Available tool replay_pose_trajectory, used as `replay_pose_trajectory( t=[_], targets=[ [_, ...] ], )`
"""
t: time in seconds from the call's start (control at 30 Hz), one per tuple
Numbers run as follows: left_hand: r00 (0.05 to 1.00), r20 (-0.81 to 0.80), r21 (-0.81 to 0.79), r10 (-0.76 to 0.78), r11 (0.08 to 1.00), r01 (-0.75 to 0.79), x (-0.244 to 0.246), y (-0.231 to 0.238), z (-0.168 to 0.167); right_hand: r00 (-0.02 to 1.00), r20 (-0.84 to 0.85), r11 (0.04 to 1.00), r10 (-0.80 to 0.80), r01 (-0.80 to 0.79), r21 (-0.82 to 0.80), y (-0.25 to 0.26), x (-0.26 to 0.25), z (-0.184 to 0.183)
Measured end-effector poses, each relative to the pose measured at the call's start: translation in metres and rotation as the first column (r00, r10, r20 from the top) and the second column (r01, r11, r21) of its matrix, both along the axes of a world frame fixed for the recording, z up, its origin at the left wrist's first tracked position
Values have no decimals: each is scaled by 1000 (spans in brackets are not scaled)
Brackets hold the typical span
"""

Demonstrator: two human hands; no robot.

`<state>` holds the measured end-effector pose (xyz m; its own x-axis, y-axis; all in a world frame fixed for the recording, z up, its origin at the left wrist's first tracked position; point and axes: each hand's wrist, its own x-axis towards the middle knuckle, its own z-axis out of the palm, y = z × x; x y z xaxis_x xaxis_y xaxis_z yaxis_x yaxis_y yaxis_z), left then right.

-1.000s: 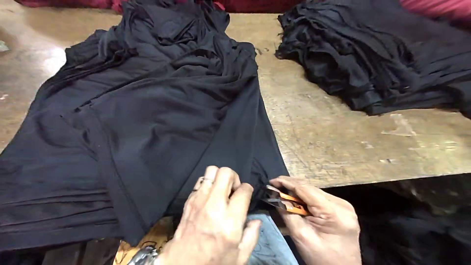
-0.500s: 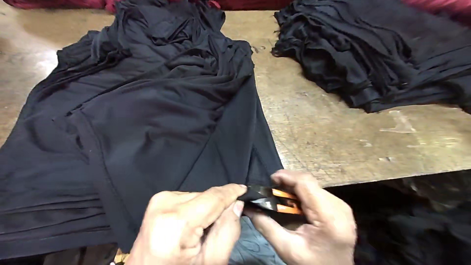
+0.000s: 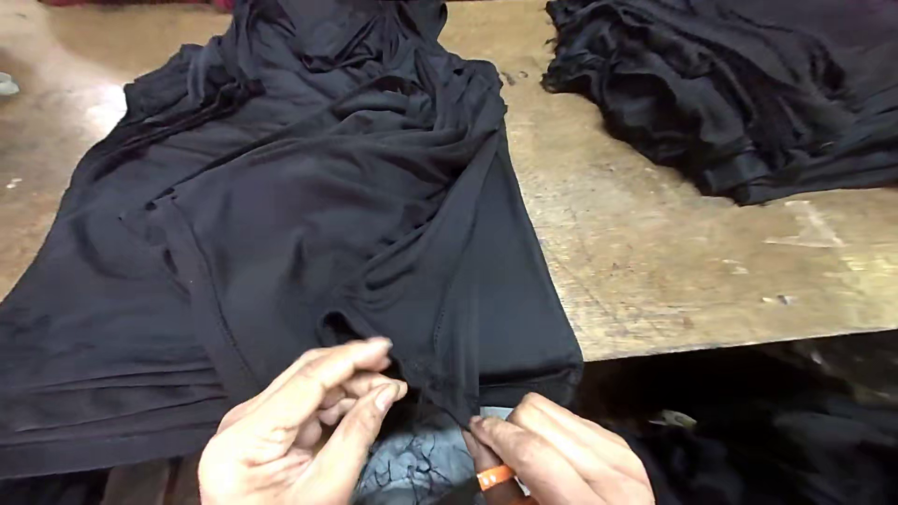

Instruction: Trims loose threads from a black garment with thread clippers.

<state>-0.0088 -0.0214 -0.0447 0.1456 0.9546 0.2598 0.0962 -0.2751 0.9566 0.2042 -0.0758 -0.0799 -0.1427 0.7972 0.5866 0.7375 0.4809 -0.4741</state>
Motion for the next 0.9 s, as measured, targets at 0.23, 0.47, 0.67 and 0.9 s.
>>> replay_pose_trajectory(
  t=[0.23, 0.47, 0.67, 0.9],
  targets=[
    [993, -116, -84, -20, 996, 10, 2, -12, 6, 797, -593, 907, 112, -325, -267, -1, 8, 6],
    [917, -361, 184, 167, 977, -105, 1, -11, -7, 958, -283, 981, -36, -21, -195, 3, -2, 3],
    [815, -552, 262, 178, 965, -34, 11, 7, -1, 984, -146, 994, -106, 100, -49, 15, -2, -12],
    [955, 144, -288, -260, 912, 292, 22, -1, 3, 870, -481, 983, 111, -167, -75, 6, 18, 2]
  ],
)
